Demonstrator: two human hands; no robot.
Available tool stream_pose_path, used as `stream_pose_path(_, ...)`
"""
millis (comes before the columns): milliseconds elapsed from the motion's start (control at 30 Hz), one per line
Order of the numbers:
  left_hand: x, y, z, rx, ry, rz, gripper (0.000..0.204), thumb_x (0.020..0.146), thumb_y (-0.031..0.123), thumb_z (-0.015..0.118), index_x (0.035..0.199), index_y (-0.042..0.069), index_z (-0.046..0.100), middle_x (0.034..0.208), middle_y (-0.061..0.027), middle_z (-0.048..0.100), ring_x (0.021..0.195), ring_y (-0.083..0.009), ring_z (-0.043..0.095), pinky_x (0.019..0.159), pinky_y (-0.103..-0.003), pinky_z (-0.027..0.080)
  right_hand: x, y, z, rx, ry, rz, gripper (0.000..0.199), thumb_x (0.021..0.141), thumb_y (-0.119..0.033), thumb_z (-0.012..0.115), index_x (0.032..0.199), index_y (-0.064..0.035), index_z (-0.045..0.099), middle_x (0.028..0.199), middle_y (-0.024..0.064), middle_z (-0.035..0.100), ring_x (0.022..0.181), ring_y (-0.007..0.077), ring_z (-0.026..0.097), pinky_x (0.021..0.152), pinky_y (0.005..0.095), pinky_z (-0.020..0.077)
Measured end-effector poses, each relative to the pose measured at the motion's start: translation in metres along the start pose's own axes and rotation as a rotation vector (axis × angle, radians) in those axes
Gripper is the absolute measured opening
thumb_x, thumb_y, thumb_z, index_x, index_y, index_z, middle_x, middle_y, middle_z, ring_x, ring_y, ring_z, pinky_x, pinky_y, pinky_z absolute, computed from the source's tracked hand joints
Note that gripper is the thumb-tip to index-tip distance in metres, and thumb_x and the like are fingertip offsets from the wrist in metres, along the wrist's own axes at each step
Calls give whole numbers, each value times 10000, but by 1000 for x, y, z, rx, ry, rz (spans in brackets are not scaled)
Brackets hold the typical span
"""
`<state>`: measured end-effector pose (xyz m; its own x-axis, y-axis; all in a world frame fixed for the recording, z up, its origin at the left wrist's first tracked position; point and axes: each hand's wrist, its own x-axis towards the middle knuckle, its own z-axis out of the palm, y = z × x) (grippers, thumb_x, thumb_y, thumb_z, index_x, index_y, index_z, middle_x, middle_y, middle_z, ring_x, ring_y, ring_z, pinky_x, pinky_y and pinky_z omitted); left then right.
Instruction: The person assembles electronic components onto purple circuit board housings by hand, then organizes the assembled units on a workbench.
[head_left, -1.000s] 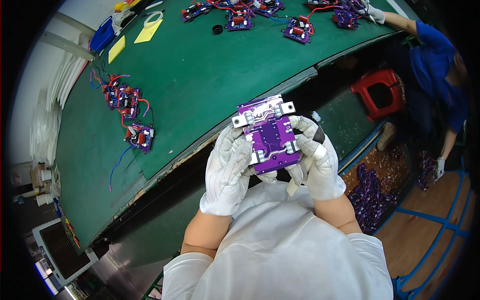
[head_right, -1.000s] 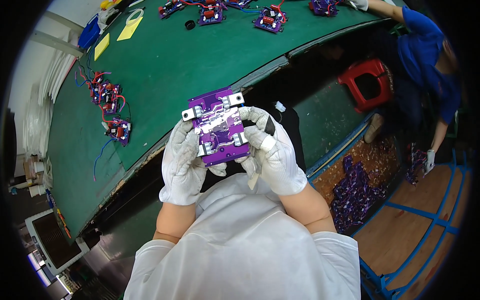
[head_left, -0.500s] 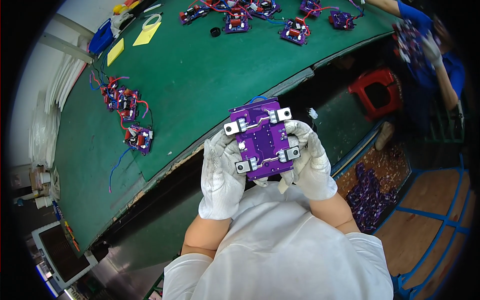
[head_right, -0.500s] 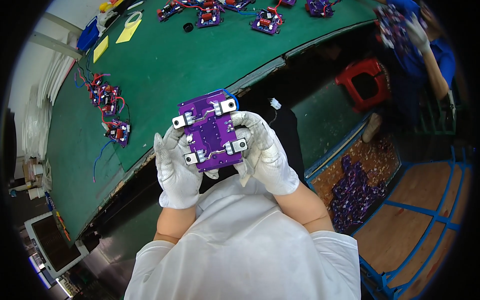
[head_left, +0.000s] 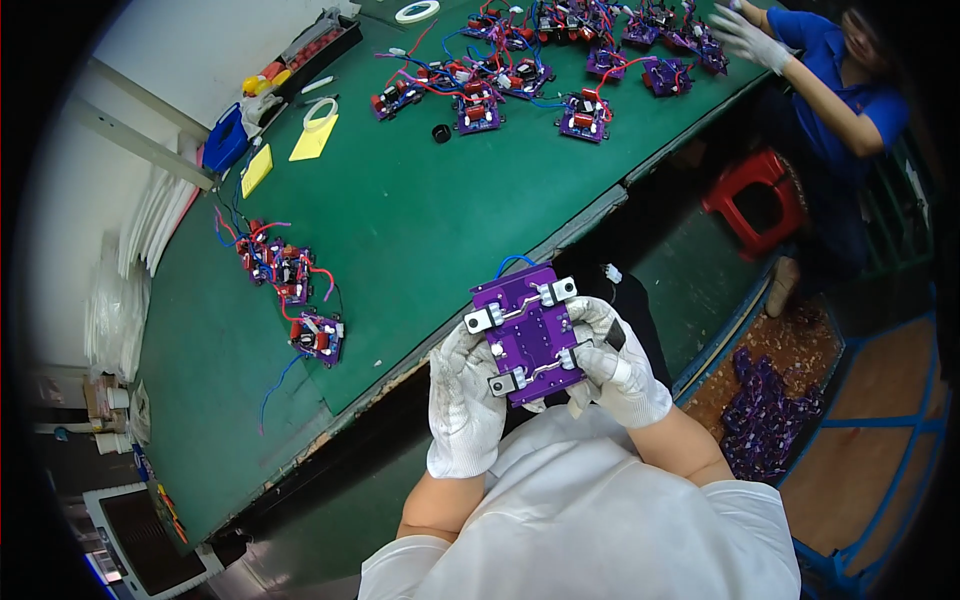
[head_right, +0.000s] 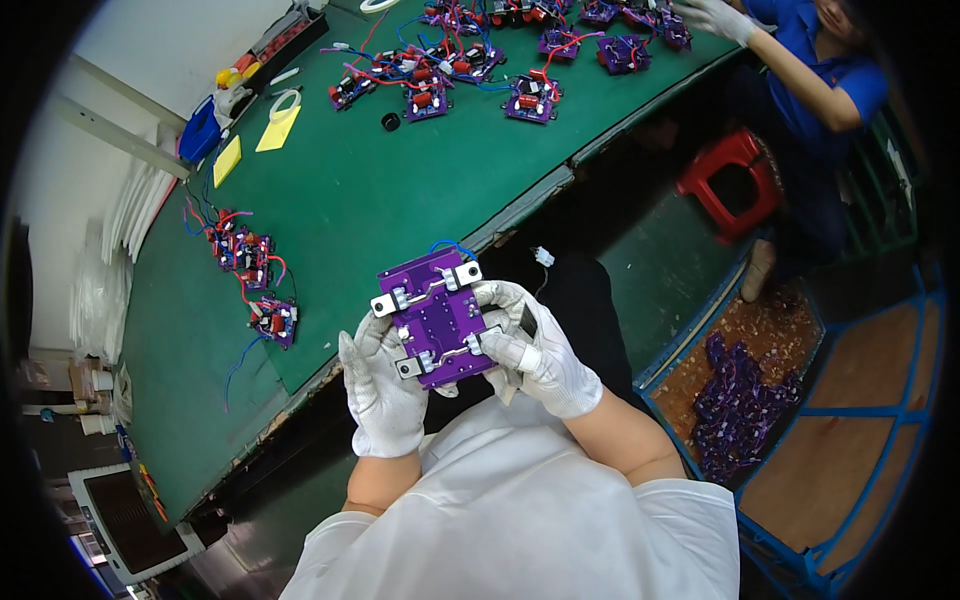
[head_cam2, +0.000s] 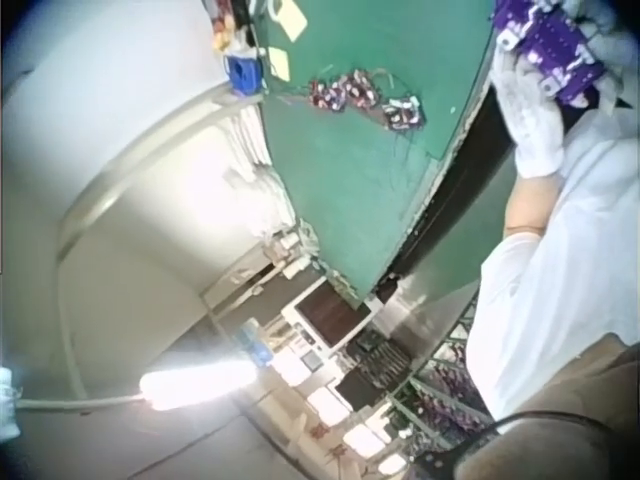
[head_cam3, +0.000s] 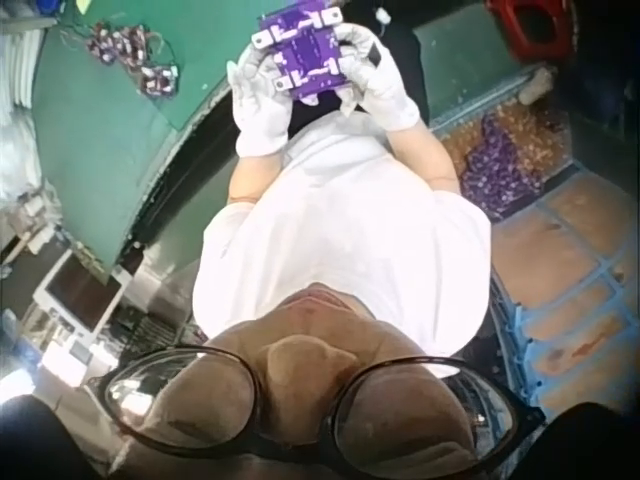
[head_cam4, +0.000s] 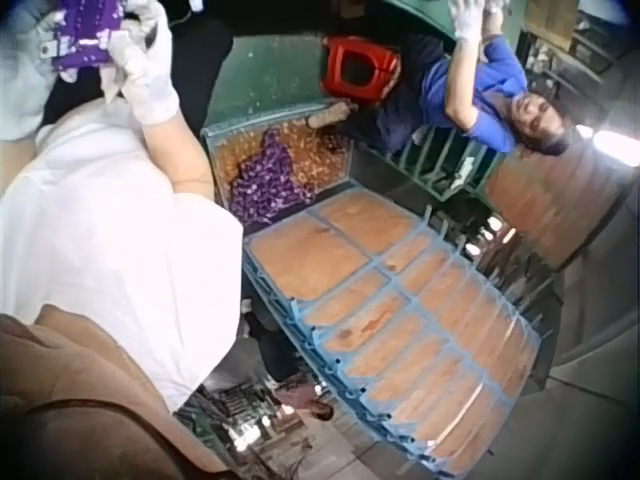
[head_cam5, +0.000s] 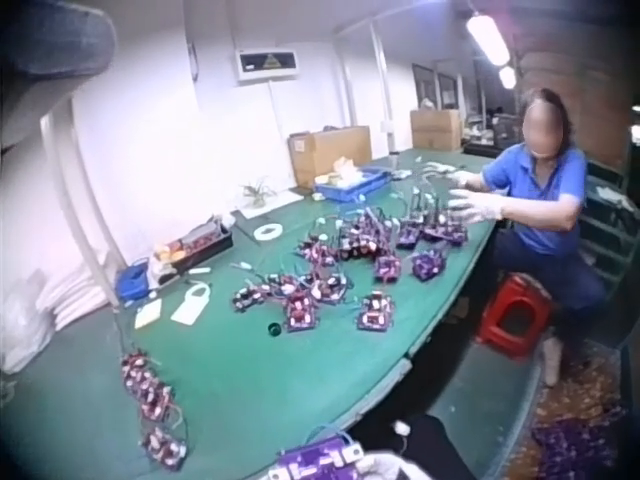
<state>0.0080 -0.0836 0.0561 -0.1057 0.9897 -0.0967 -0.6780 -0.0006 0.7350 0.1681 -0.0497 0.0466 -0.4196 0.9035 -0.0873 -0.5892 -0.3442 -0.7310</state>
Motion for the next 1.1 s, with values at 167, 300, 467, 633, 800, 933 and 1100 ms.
stream_pose_path(167,6,6,3,3,19,19,553,957,458,351,1206,-30,425,1061,-157,574,937,-209,583,834,-329,485,2,-2,10,-24,64,-25,456,817,-232,647,1126,25,432,844,73,595,528,54,531,423,159,403)
stream_pose_path(300,13,-5,-25,-71,170,-79,475,963,448,344,1060,37,560,998,-99,621,902,-185,603,806,-331,494,9,3,14,-50,-1,15,415,838,-200,625,1143,6,434,879,53,591,632,53,544,531,183,434)
stream_pose_path(467,16,-11,-49,-103,-253,-348,517,980,380,312,1347,17,338,1298,-123,470,1156,-220,506,971,-355,428,12,8,27,-67,-51,227,356,786,-157,649,1073,-62,463,864,41,596,542,67,487,453,186,351)
stream_pose_path(633,26,12,-27,-218,-383,-49,825,788,464,651,1379,18,287,1340,-191,413,1225,-299,441,1031,-400,369,12,37,22,-320,-100,117,508,832,5,540,1311,-6,371,964,94,596,585,79,492,508,217,417)
stream_pose_path(800,52,34,-66,32,58,339,827,712,245,758,1377,68,300,1175,-131,508,1023,-237,554,892,-366,465,23,45,22,-725,-50,-57,561,824,-26,590,1340,-56,374,916,65,627,601,58,469,558,205,410)
stream_pose_path(933,84,66,-66,723,213,385,713,752,21,685,1363,51,320,1084,-68,523,856,-141,566,768,-276,491,24,26,6,-717,-13,-39,492,841,-44,580,1302,-40,409,857,57,608,590,77,481,561,227,425)
stream_pose_path(1100,144,62,-173,1276,321,379,378,776,32,656,1125,35,511,980,-53,575,850,-173,570,786,-281,477,13,9,-22,-743,102,-84,425,860,-64,560,1266,-36,437,764,25,562,589,80,494,553,227,439)
